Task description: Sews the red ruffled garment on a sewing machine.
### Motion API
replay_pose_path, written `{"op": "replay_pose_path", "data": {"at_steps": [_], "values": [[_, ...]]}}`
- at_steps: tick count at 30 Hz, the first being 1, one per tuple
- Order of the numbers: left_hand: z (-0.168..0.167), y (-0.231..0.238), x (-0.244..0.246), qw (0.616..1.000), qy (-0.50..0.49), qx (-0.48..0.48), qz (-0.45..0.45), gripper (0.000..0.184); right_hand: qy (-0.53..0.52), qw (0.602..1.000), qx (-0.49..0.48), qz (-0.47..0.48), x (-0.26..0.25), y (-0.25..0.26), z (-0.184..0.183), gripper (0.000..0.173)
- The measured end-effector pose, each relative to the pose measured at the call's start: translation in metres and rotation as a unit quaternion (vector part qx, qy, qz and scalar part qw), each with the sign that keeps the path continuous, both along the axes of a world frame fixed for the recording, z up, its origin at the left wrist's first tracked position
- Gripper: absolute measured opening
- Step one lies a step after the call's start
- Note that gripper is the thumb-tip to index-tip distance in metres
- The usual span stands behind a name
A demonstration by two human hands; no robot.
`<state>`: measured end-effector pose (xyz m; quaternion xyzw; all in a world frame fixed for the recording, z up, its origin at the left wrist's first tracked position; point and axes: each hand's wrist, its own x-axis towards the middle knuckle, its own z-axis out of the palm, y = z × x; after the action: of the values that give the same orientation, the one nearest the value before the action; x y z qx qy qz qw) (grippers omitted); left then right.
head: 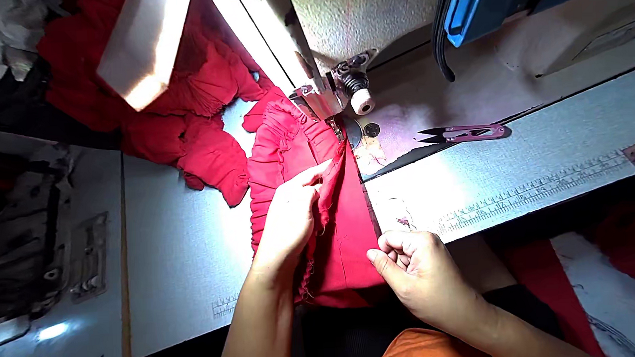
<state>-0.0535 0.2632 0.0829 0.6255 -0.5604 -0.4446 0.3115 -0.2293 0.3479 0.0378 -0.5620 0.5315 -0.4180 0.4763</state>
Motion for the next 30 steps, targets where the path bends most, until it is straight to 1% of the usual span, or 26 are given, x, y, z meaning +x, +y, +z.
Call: {"op": "replay_pose_path", "data": {"at_steps": [1,3,6,9,12,15,17,20,23,24,27,28,30], "values": [[-0.004,-0.002,0.001,1.000,-0.002,-0.012,0.000,0.041,0.004,1.000,0.001,-0.001,0.000,0.000,0.000,0.024],[-0.003,-0.002,-0.004,0.999,-0.030,-0.031,0.008,0.029,0.014,1.000,0.000,0.000,0.000,0.000,0.000,0.024],[-0.008,-0.001,-0.012,0.995,-0.070,-0.076,0.011,0.020,0.034,0.999,0.001,0.004,0.000,-0.001,0.002,0.025],[-0.020,-0.001,-0.015,0.982,-0.125,-0.143,0.011,0.020,0.072,0.997,-0.003,0.014,0.000,-0.002,0.005,0.023],[-0.023,-0.001,-0.017,0.956,-0.220,-0.193,0.013,0.021,0.094,0.995,-0.010,0.020,0.001,-0.001,0.005,0.023],[-0.025,-0.002,-0.017,0.925,-0.312,-0.214,0.009,0.023,0.096,0.995,-0.013,0.013,0.002,0.000,0.004,0.024],[-0.025,-0.006,-0.018,0.912,-0.343,-0.226,-0.004,0.023,0.095,0.995,-0.012,0.011,0.003,0.000,0.003,0.024],[-0.023,-0.017,-0.014,0.901,-0.351,-0.248,-0.057,0.023,0.107,0.994,-0.002,0.021,0.003,-0.001,0.005,0.023],[-0.016,-0.025,-0.013,0.902,-0.359,-0.223,-0.089,0.018,0.150,0.986,0.012,0.073,-0.005,-0.010,0.014,0.021],[-0.013,-0.028,-0.013,0.906,-0.357,-0.207,-0.092,0.019,0.167,0.983,0.001,0.074,-0.008,-0.016,0.017,0.021],[-0.006,-0.035,-0.010,0.917,-0.348,-0.172,-0.093,0.018,0.206,0.975,-0.081,0.012,-0.011,-0.047,0.021,0.014],[-0.006,-0.036,-0.010,0.919,-0.344,-0.165,-0.096,0.017,0.212,0.974,-0.081,0.004,-0.011,-0.063,0.024,0.011],[-0.004,-0.040,-0.008,0.923,-0.334,-0.158,-0.110,0.014,0.222,0.974,-0.047,0.000,-0.008,-0.093,0.030,0.012]]}}
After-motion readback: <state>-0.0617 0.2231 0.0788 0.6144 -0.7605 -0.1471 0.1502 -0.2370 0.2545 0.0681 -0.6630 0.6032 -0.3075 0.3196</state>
